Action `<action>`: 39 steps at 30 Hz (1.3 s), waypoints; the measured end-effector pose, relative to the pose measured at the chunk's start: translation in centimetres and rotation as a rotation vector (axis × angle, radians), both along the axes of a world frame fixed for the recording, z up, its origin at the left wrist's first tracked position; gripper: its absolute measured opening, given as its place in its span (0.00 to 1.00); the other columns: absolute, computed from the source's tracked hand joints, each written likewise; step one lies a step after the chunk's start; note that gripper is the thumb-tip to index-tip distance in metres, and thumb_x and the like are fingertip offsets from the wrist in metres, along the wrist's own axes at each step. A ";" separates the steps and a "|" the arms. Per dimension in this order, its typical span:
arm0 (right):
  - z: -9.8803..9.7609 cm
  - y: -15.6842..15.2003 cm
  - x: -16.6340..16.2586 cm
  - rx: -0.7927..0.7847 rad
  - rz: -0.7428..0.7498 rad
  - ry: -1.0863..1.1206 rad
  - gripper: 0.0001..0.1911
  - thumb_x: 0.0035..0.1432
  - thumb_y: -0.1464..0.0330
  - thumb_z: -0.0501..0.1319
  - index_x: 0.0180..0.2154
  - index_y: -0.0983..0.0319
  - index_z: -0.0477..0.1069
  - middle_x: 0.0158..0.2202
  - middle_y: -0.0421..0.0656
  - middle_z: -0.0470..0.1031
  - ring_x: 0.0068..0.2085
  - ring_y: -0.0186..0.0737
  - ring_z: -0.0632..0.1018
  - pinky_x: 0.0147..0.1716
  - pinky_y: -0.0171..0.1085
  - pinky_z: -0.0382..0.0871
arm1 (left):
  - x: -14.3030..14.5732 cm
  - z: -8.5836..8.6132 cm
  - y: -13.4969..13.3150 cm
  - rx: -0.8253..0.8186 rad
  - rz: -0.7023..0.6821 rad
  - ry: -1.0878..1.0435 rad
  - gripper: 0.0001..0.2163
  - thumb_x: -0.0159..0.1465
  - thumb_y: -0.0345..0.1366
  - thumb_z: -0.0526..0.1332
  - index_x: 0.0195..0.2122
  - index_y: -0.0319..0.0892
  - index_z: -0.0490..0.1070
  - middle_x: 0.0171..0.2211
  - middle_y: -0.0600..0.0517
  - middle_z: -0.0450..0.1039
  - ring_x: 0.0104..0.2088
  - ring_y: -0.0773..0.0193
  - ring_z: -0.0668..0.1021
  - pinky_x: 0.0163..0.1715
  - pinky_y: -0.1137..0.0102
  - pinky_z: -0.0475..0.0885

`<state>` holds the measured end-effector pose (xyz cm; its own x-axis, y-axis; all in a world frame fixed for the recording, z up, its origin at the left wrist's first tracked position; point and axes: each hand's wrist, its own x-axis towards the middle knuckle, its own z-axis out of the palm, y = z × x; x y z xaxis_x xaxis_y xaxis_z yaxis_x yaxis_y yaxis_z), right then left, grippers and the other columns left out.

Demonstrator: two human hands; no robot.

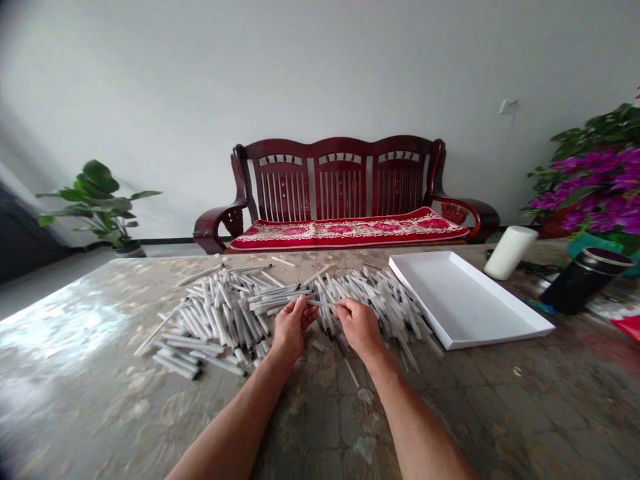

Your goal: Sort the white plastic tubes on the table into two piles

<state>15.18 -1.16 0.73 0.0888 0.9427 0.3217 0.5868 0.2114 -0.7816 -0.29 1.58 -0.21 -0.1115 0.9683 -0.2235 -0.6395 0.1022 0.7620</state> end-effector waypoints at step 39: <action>0.8 -1.0 -0.5 0.370 0.001 -0.448 0.12 0.57 0.69 0.60 0.44 0.57 0.77 0.46 0.46 0.76 0.49 0.47 0.72 0.52 0.45 0.63 | -4.9 0.9 0.6 0.265 0.231 1.776 0.14 0.62 0.31 0.58 0.48 0.48 0.75 0.46 0.45 0.74 0.47 0.51 0.73 0.46 0.61 0.64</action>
<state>14.68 -2.14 1.54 -0.1333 0.7603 0.6358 0.8431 0.4242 -0.3306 -5.20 2.22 0.74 -0.1430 0.8865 0.4400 0.8839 -0.0856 0.4597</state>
